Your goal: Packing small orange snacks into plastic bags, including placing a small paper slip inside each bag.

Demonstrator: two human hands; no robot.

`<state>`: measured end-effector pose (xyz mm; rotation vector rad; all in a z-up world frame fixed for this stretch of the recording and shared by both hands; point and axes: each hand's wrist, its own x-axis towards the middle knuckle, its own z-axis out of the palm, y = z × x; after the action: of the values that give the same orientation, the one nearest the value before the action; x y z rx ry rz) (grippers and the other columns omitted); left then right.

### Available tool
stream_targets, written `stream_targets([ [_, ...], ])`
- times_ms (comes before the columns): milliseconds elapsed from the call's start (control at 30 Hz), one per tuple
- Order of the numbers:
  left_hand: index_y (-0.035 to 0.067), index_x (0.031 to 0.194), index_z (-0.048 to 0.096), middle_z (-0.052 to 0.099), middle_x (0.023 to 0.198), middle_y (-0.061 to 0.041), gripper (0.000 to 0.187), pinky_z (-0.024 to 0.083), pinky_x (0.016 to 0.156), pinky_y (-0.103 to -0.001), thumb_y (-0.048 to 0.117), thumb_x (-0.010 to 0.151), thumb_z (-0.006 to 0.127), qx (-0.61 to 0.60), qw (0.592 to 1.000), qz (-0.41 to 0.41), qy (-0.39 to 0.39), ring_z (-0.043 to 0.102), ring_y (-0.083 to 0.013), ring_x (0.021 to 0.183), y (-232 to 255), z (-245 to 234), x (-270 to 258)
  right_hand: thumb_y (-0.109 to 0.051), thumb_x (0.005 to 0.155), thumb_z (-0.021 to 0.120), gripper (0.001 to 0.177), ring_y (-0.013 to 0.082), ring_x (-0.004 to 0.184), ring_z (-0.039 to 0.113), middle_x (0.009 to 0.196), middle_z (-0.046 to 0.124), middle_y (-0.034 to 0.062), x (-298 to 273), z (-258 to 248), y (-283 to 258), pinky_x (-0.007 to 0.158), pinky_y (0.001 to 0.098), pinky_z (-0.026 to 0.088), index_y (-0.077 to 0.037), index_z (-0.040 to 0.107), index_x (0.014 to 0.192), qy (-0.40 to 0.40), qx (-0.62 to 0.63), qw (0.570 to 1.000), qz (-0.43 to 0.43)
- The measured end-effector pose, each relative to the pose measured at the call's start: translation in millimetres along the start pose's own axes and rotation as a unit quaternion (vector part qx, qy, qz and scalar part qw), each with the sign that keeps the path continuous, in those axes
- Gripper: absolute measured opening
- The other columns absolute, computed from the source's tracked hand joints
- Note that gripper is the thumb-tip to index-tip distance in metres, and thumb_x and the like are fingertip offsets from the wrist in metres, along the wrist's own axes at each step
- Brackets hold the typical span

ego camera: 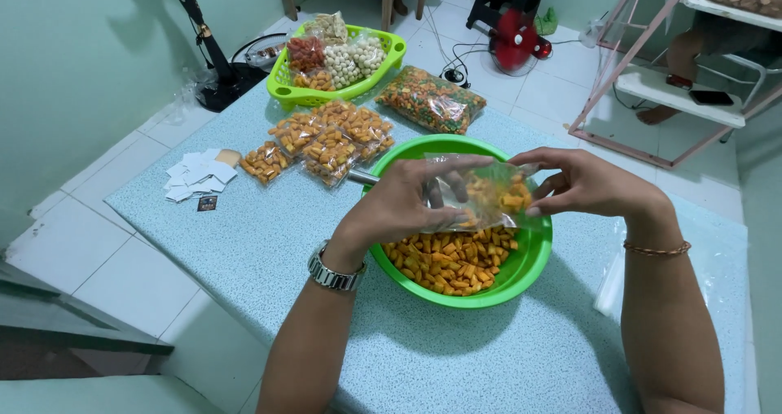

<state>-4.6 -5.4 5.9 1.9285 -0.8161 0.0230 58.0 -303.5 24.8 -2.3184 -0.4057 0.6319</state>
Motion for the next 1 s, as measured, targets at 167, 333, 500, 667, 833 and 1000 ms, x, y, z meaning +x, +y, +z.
stream_targets([
  [167,0.028,0.144,0.052,0.078,0.095,0.001,0.063,0.046,0.047,-0.018,0.01,0.087,0.074,0.037,0.999,0.018,-0.004,0.053,-0.0053,0.054,-7.4,7.5,1.8,-0.037,0.061,0.09,0.09,0.0188,0.111,0.064,0.13,0.058,0.0025,-3.0,10.9,-5.0,0.08,0.0369,0.062,-0.026,0.057,0.144,0.077,-0.176,0.975,-0.11],
  [333,0.016,0.126,0.071,0.077,0.09,-0.013,0.035,0.035,0.034,-0.019,0.013,0.092,0.075,-0.039,0.999,-0.016,0.023,0.046,-0.0045,0.041,-10.1,10.4,2.3,-0.018,0.075,0.086,0.058,0.0279,0.065,0.068,0.083,0.073,0.0162,-7.0,41.0,-30.4,0.06,0.0378,0.057,-0.002,0.068,0.129,0.131,-0.008,0.964,-0.233],
  [500,0.012,0.123,0.072,0.078,0.092,-0.014,0.031,0.034,0.034,-0.02,0.014,0.092,0.076,-0.06,0.997,-0.014,0.049,0.041,-0.0037,0.039,-23.6,10.5,6.7,-0.028,0.061,0.096,0.104,0.0493,0.113,0.061,0.128,0.057,0.0313,-20.4,49.3,-67.1,0.089,0.0584,0.055,-0.004,0.045,0.148,0.079,-0.116,0.979,-0.145],
  [667,0.012,0.123,0.071,0.071,0.123,-0.021,0.031,0.06,0.09,-0.041,0.013,0.092,0.076,-0.155,0.984,0.073,0.049,0.073,-0.0346,0.106,-7.8,8.8,-0.5,-0.036,0.041,0.102,0.132,0.051,0.112,0.066,0.129,0.064,0.0309,6.3,50.2,-53.3,0.093,0.062,0.056,-0.003,0.04,0.153,0.003,-0.028,0.98,-0.198],
  [833,0.011,0.132,0.067,0.073,0.09,-0.009,0.042,0.052,0.048,-0.02,0.016,0.092,0.08,-0.308,0.937,0.156,0.057,0.057,-0.0047,0.056,-28.9,14.5,1.5,-0.025,0.071,0.094,0.06,0.0372,0.078,0.079,0.095,0.077,0.0254,16.1,51.3,-15.8,0.064,0.0449,0.069,0.008,0.069,0.114,-0.286,0.224,0.861,-0.357],
  [1000,0.007,0.132,0.066,0.072,0.079,-0.01,0.046,0.051,0.044,-0.019,0.013,0.089,0.082,-0.337,0.927,0.157,0.043,0.057,-0.0065,0.049,-12.4,-3.4,-3.4,-0.019,0.079,0.089,0.076,0.0414,0.093,0.073,0.111,0.068,0.0355,16.0,66.6,1.2,0.064,0.0402,0.065,0.016,0.048,0.133,-0.484,0.335,0.729,-0.348],
])
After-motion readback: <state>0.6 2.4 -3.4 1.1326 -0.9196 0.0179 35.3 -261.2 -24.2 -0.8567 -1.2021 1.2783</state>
